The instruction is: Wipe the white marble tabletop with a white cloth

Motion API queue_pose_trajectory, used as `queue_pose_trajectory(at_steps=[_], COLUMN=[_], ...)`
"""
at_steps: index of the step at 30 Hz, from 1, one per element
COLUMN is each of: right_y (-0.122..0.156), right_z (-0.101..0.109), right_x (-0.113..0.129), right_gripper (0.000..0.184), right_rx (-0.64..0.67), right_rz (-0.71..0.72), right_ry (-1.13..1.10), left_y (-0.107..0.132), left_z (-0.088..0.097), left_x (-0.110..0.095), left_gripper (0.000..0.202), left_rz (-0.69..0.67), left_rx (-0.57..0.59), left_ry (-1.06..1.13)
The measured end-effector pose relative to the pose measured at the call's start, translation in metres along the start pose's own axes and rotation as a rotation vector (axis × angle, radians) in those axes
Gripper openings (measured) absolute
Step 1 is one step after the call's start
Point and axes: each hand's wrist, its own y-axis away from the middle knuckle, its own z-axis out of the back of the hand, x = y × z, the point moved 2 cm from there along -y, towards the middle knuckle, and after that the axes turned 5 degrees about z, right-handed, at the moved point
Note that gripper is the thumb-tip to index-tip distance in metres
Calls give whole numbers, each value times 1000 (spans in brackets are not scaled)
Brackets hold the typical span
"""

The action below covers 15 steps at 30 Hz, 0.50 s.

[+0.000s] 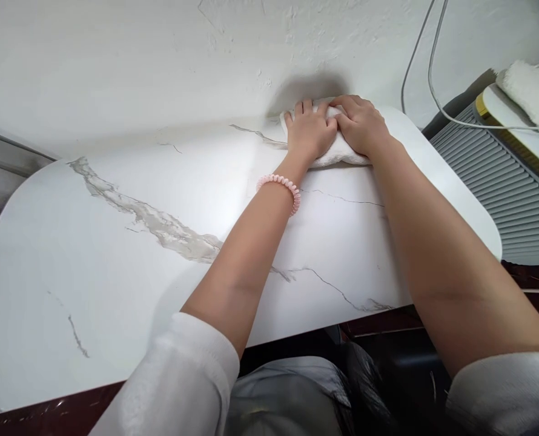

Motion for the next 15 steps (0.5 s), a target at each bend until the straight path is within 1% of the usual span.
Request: queue_pose_trajectory(at_steps=[4,8,11,15], right_y=[-4,6,26,66], right_z=[-4,-8,-9,-6], right_x=[-5,-7,-10,-13], right_gripper=[50,48,51,54], right_rx=[-5,-17,-31,-28], right_rz=[45,114,118,107], right_ry=[4,57,91,107], left_y=[5,21,42,76], left_z=[0,2,4,3], left_x=[-2,-6,-12,-21], left_gripper=[50,54,55,54], left_rz=[14,29,14,-22], left_rx=[-14,-27,-9,23], left_ry=[-27,-83,-123,-167])
